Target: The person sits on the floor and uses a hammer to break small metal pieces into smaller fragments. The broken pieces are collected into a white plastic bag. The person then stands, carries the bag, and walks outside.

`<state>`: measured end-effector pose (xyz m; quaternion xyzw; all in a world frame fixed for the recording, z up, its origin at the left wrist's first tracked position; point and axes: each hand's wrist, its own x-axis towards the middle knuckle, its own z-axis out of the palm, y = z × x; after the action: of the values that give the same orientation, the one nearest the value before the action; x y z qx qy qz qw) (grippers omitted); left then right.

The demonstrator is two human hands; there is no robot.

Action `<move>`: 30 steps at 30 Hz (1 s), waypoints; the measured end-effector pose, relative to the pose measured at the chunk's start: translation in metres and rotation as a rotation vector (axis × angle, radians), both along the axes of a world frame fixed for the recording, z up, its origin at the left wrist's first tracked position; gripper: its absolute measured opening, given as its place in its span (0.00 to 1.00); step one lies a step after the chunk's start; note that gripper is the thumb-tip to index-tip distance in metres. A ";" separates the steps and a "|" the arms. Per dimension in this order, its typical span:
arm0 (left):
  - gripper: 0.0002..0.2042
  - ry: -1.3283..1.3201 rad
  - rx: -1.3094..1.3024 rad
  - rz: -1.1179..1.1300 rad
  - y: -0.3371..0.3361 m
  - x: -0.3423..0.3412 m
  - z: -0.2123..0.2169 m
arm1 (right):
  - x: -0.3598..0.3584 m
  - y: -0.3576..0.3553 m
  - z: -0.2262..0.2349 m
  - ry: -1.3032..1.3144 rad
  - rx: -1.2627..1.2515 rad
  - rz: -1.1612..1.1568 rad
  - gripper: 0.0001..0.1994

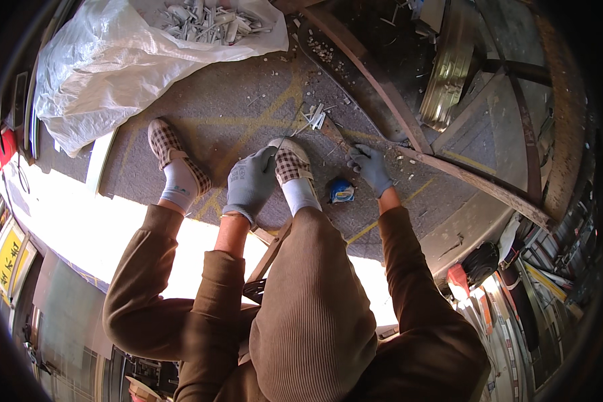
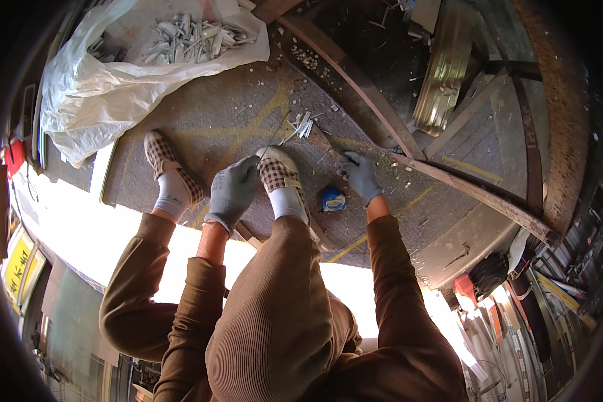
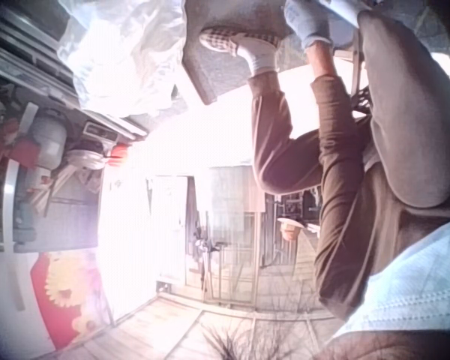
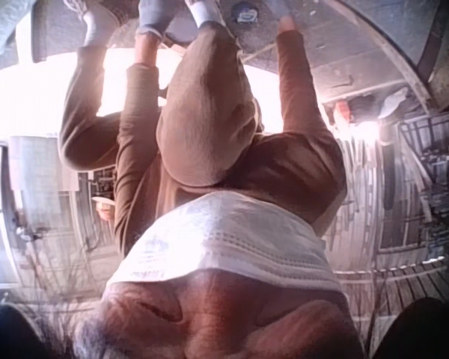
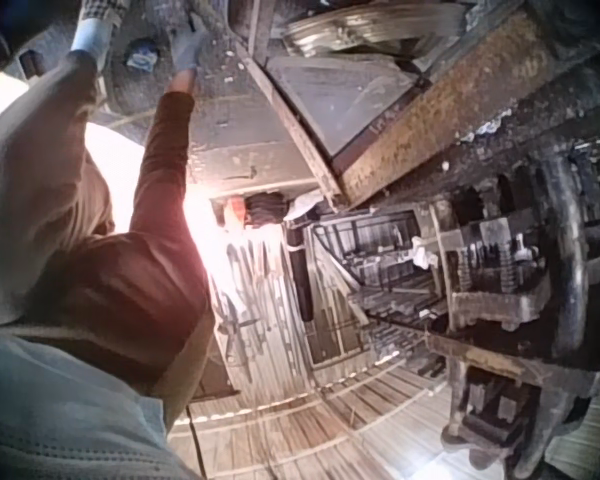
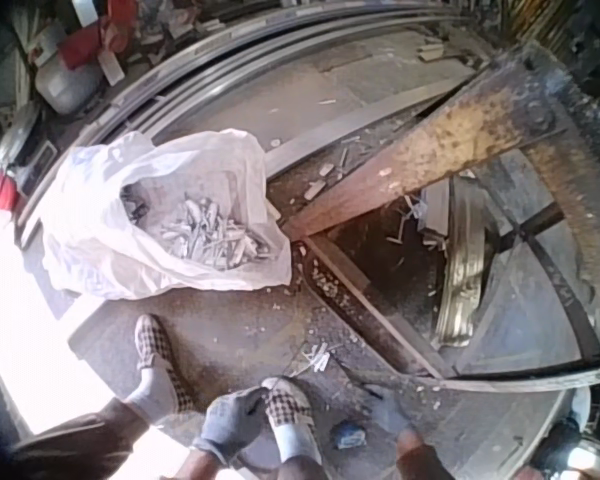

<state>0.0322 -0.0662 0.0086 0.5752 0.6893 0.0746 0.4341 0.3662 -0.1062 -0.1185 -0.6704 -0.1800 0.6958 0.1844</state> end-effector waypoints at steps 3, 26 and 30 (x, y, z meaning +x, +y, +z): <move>0.14 -0.008 -0.042 -0.010 -0.004 0.002 0.001 | -0.002 -0.001 -0.001 0.008 0.004 -0.033 0.07; 0.15 -0.011 -0.029 -0.079 -0.009 0.008 -0.003 | -0.005 0.006 0.006 -0.001 -0.013 -0.034 0.08; 0.15 -0.035 -0.032 -0.077 -0.007 0.010 -0.001 | -0.005 0.013 0.000 0.134 -0.056 -0.136 0.09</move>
<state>0.0418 -0.0736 0.0077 0.5927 0.6602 0.0568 0.4579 0.3614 -0.0936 -0.1182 -0.6378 -0.1017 0.7299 0.2237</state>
